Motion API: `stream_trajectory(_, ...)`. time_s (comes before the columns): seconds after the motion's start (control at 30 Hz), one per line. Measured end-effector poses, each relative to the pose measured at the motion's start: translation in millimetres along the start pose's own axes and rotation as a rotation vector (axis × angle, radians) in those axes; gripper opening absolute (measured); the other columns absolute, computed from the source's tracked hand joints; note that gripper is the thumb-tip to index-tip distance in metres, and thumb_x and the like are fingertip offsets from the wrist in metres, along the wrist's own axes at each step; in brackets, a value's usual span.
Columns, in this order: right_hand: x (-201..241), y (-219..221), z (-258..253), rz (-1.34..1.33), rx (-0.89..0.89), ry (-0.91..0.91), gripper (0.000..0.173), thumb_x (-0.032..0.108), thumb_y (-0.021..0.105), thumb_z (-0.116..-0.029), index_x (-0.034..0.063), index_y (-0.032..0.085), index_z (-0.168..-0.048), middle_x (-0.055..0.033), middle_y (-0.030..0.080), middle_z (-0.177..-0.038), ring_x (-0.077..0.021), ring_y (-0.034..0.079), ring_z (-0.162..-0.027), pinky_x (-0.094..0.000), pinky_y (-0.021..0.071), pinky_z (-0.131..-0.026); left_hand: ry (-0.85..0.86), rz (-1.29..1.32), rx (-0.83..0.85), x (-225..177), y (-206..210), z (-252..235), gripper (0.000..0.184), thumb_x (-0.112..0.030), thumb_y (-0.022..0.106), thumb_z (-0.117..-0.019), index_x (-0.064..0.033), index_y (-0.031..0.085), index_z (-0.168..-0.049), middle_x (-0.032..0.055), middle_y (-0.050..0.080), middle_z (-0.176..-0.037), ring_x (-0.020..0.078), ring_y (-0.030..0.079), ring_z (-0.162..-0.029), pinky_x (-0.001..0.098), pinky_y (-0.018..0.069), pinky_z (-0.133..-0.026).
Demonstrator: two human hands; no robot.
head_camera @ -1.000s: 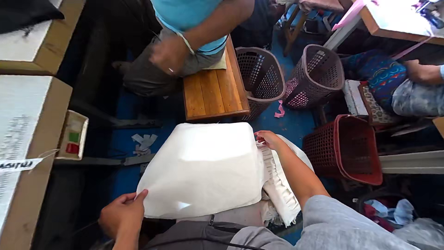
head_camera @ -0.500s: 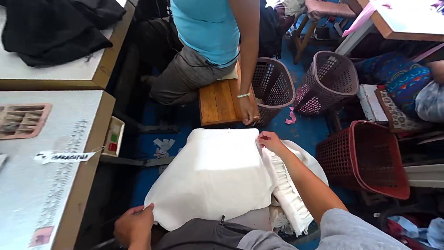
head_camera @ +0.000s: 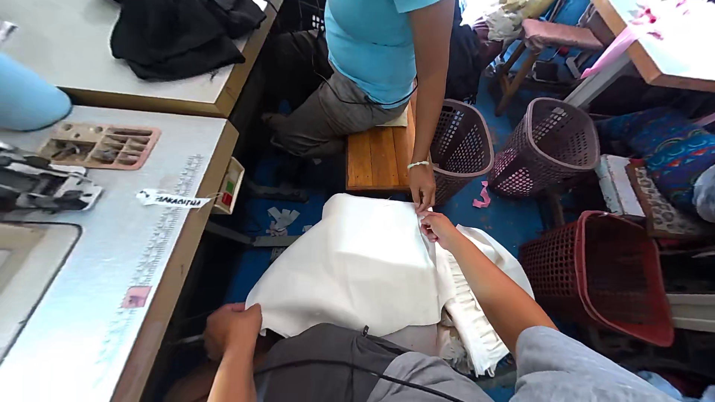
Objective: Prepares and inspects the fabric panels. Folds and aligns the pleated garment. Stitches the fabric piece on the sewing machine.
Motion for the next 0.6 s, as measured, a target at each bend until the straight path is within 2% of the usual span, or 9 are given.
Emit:
stream_trajectory(0.1, -15, -1, 24, 0.107, 0.057, 0.072, 0.042, 0.010, 0.042, -0.1054, 0.0082, 0.052, -0.146, 0.0016, 0.049, -0.072, -0.0051, 0.036, -0.048, -0.0213, 0.0300, -0.044, 0.032, -0.028, -0.001, -11, -7, 5, 0.028, -0.014, 0.070, -0.0891, -0.0017, 0.071, -0.114, 0.0281, 0.066, -0.121, 0.0452, 0.062, -0.118, 0.0666, 0.0469, -0.094)
stream_trajectory(0.23, -48, -11, 60, 0.609, 0.237, 0.166, 0.028, 0.018, 0.047, -0.1053, 0.0055, 0.065, -0.123, 0.0020, 0.050, -0.069, -0.0058, 0.038, -0.050, -0.0246, 0.0331, -0.048, 0.063, -0.043, 0.008, -19, -9, 8, 0.026, -0.014, 0.069, -0.0905, -0.0029, 0.072, -0.114, 0.0285, 0.066, -0.122, 0.0457, 0.061, -0.119, 0.0675, 0.0461, -0.094)
stream_trajectory(0.27, -57, -16, 66, 0.811, 0.288, 0.182, 0.030, 0.021, 0.046, -0.1072, 0.0038, 0.067, -0.118, -0.0022, 0.053, -0.071, -0.0097, 0.042, -0.055, -0.0296, 0.0368, -0.053, 0.072, -0.042, 0.001, -19, -9, 9, 0.026, -0.013, 0.069, -0.0903, -0.0033, 0.072, -0.114, 0.0284, 0.066, -0.122, 0.0458, 0.061, -0.119, 0.0677, 0.0462, -0.094)
stream_trajectory(0.33, -77, -29, 73, 1.178, 0.400, 0.267, 0.034, 0.024, 0.050, -0.1060, -0.0030, 0.070, -0.112, -0.0179, 0.064, -0.088, -0.0270, 0.056, -0.075, -0.0486, 0.0459, -0.073, 0.090, -0.039, -0.009, -21, -11, 12, 0.028, -0.012, 0.069, -0.0898, -0.0049, 0.071, -0.116, 0.0275, 0.066, -0.123, 0.0457, 0.061, -0.120, 0.0675, 0.0465, -0.094)
stream_trajectory(0.4, -89, -44, 73, 1.407, 0.427, 0.333, 0.039, 0.028, 0.056, -0.1027, -0.0080, 0.070, -0.106, -0.0261, 0.068, -0.102, -0.0386, 0.064, -0.094, -0.0606, 0.0468, -0.086, 0.101, -0.041, -0.017, -21, -13, 14, 0.027, -0.012, 0.068, -0.0908, -0.0054, 0.071, -0.117, 0.0269, 0.066, -0.123, 0.0454, 0.061, -0.120, 0.0669, 0.0467, -0.094)
stream_trajectory(0.43, -86, -46, 70, 1.399, 0.389, 0.276, 0.039, 0.028, 0.055, -0.1025, -0.0079, 0.070, -0.106, -0.0271, 0.068, -0.107, -0.0404, 0.065, -0.101, -0.0623, 0.0469, -0.089, 0.102, -0.040, -0.018, -20, -13, 13, 0.026, -0.013, 0.068, -0.0914, -0.0053, 0.071, -0.116, 0.0266, 0.066, -0.123, 0.0452, 0.061, -0.120, 0.0667, 0.0467, -0.094)
stream_trajectory(0.5, -63, -37, 62, 1.085, 0.271, 0.087, 0.044, 0.030, 0.048, -0.1085, -0.0081, 0.065, -0.123, -0.0286, 0.066, -0.122, -0.0405, 0.064, -0.115, -0.0587, 0.0461, -0.102, 0.104, -0.023, -0.004, -19, -14, 14, 0.026, -0.013, 0.069, -0.0922, -0.0049, 0.071, -0.117, 0.0268, 0.066, -0.123, 0.0454, 0.061, -0.120, 0.0667, 0.0464, -0.094)
stream_trajectory(0.53, -53, -31, 60, 0.865, 0.207, 0.004, 0.045, 0.032, 0.048, -0.1091, -0.0076, 0.063, -0.126, -0.0271, 0.065, -0.121, -0.0362, 0.064, -0.110, -0.0530, 0.0479, -0.099, 0.110, -0.009, 0.007, -18, -13, 15, 0.026, -0.013, 0.069, -0.0926, -0.0048, 0.071, -0.117, 0.0272, 0.066, -0.123, 0.0457, 0.061, -0.120, 0.0669, 0.0463, -0.094)
stream_trajectory(0.6, -43, -22, 54, 0.617, 0.131, -0.110, 0.041, 0.033, 0.061, -0.1034, -0.0052, 0.063, -0.118, -0.0205, 0.064, -0.109, -0.0263, 0.062, -0.095, -0.0444, 0.0513, -0.086, 0.132, 0.028, 0.022, -19, -14, 17, 0.027, -0.013, 0.069, -0.0930, -0.0042, 0.070, -0.118, 0.0285, 0.065, -0.124, 0.0468, 0.060, -0.120, 0.0676, 0.0457, -0.095)
Point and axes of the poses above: each hand's wrist, its own z-axis away from the middle knuckle, its own y-axis out of the palm, x = y × z, the point moved 8 cm from there along -z, towards the middle knuckle
